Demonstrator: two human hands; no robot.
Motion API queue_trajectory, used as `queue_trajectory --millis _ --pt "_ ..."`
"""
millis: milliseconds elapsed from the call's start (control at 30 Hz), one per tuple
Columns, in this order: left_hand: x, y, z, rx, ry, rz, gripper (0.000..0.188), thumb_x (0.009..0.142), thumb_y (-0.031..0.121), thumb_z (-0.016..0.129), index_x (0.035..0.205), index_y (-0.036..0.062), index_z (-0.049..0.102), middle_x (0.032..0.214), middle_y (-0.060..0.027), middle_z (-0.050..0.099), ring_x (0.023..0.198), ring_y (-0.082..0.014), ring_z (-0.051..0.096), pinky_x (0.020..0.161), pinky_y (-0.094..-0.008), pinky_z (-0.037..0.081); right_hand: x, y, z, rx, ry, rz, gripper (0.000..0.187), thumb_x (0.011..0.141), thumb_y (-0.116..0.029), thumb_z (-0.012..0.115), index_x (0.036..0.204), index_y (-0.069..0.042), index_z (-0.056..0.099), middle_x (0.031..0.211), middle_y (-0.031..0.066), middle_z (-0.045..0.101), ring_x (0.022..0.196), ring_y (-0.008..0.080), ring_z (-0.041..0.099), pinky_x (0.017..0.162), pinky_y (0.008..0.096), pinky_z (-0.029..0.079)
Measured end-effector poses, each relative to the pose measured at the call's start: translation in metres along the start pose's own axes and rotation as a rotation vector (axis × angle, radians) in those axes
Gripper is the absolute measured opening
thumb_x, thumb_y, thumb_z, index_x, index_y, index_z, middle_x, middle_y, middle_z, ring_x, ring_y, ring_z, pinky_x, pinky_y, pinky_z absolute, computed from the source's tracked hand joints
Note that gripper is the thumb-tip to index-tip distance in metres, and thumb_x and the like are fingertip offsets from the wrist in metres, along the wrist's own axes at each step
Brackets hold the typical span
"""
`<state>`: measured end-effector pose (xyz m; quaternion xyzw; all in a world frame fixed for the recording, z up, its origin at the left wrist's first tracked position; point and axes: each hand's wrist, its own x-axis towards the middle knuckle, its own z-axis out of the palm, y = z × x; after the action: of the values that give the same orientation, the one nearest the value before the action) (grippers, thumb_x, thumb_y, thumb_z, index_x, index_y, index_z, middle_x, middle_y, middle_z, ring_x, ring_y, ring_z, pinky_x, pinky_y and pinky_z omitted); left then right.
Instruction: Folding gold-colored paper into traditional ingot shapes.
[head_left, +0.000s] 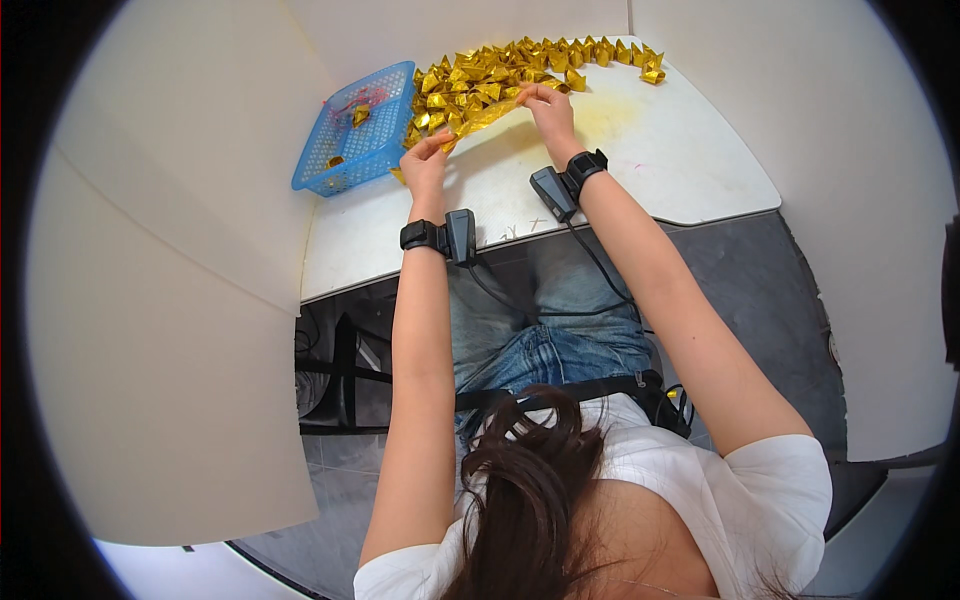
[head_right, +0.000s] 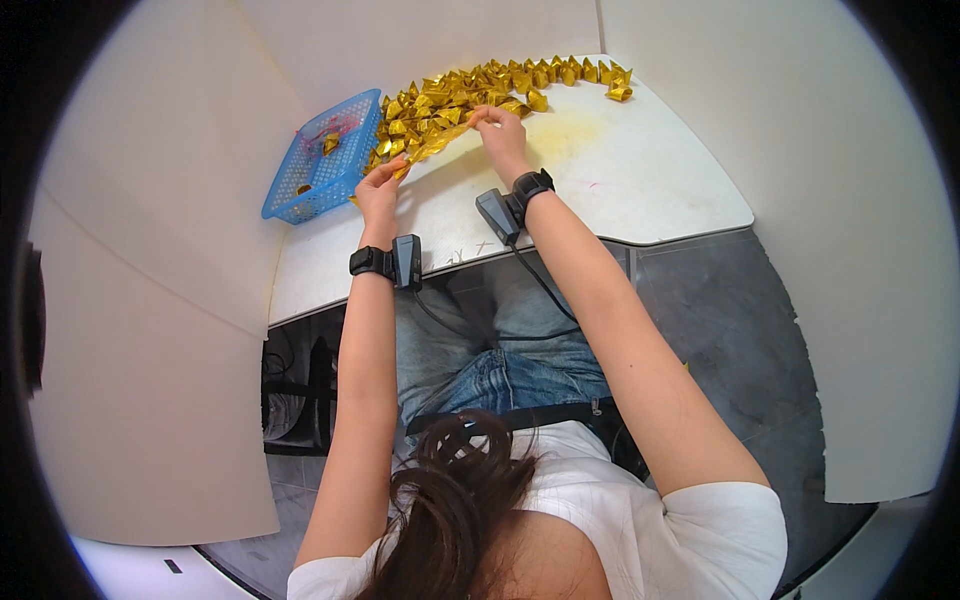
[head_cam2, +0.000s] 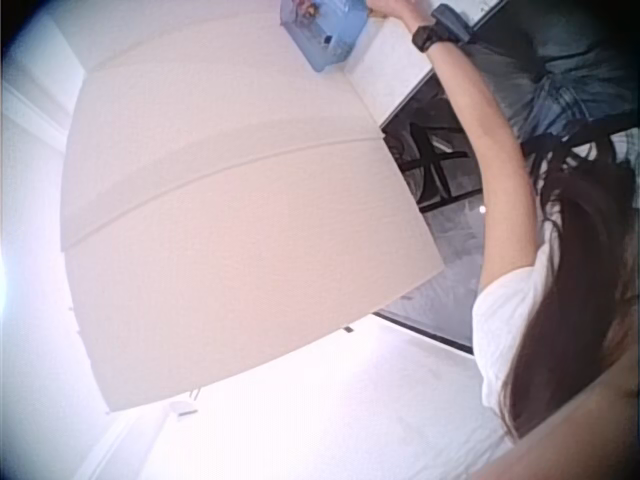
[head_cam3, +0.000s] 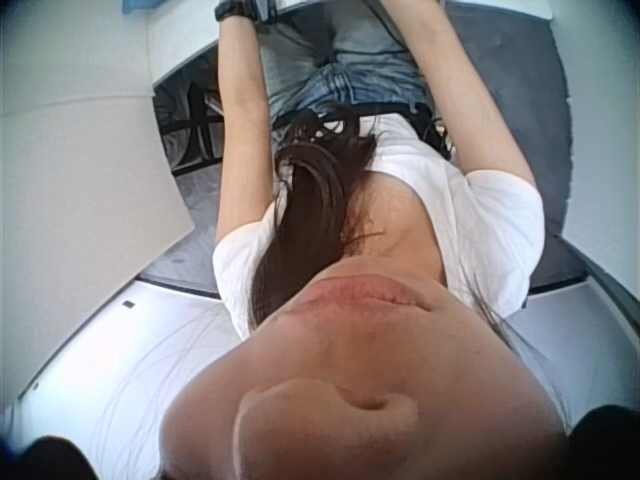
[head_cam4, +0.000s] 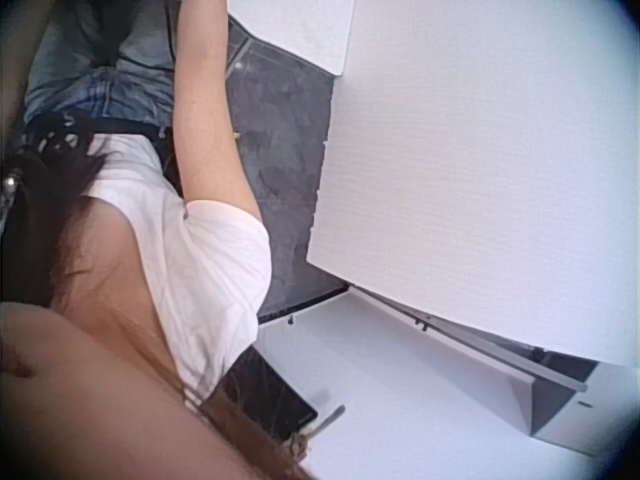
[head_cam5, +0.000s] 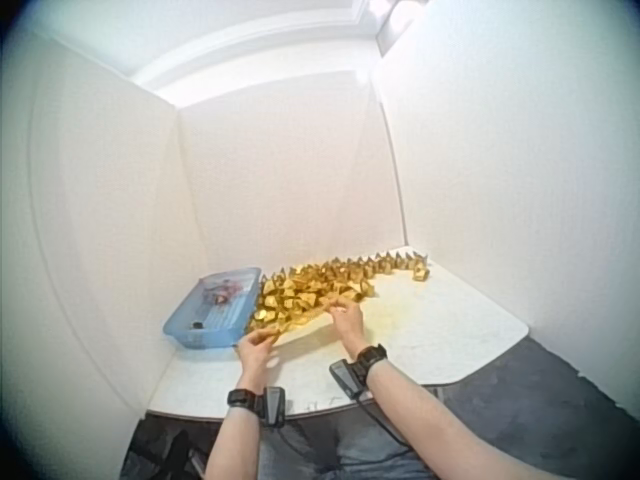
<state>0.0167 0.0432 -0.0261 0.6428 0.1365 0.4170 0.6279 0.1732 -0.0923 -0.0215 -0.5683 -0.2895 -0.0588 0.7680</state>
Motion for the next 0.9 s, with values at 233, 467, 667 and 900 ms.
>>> queue_trajectory --millis 233,467,667,900 --pt "0.001 -0.003 0.001 0.082 0.023 0.069 0.022 0.072 -0.013 0.051 0.081 -0.0008 0.067 0.111 -0.0111 0.063 0.096 -0.0166 0.059 0.084 -0.0246 0.045 0.003 0.008 -0.003 0.01 -0.073 0.105 0.011 0.071 -0.005 0.055 0.067 -0.004 0.064 0.092 0.0059 0.066 0.08 0.0152 0.059 0.073 0.0246 0.043" --pt "0.0 0.0 0.003 -0.114 0.015 0.008 0.014 0.08 -0.01 0.049 0.082 0.0006 0.059 0.122 -0.0111 0.054 0.1 -0.0212 0.058 0.089 -0.0329 0.049 0.001 0.003 0.001 0.079 -0.193 0.029 0.012 0.071 -0.002 0.051 0.064 -0.002 0.061 0.092 0.0082 0.067 0.084 0.0166 0.059 0.075 0.025 0.043" --pt "-0.004 0.017 0.008 -0.395 -0.051 -0.15 0.023 0.08 -0.006 0.035 0.09 -0.0017 0.056 0.123 -0.0171 0.052 0.104 -0.0301 0.057 0.086 -0.0385 0.053 0.004 0.005 0.001 0.136 -0.296 0.087 0.013 0.071 -0.002 0.049 0.064 -0.002 0.06 0.086 0.0106 0.067 0.086 0.0175 0.06 0.08 0.0265 0.044" --pt "-0.008 0.021 0.004 -0.383 -0.072 -0.247 0.028 0.076 0.003 0.03 0.084 -0.0026 0.056 0.114 -0.0225 0.057 0.098 -0.0303 0.058 0.083 -0.0398 0.052 0.005 0.015 0.001 0.058 -0.315 0.132 0.014 0.072 -0.002 0.048 0.065 -0.002 0.059 0.085 0.0097 0.068 0.089 0.0179 0.062 0.08 0.0266 0.044"
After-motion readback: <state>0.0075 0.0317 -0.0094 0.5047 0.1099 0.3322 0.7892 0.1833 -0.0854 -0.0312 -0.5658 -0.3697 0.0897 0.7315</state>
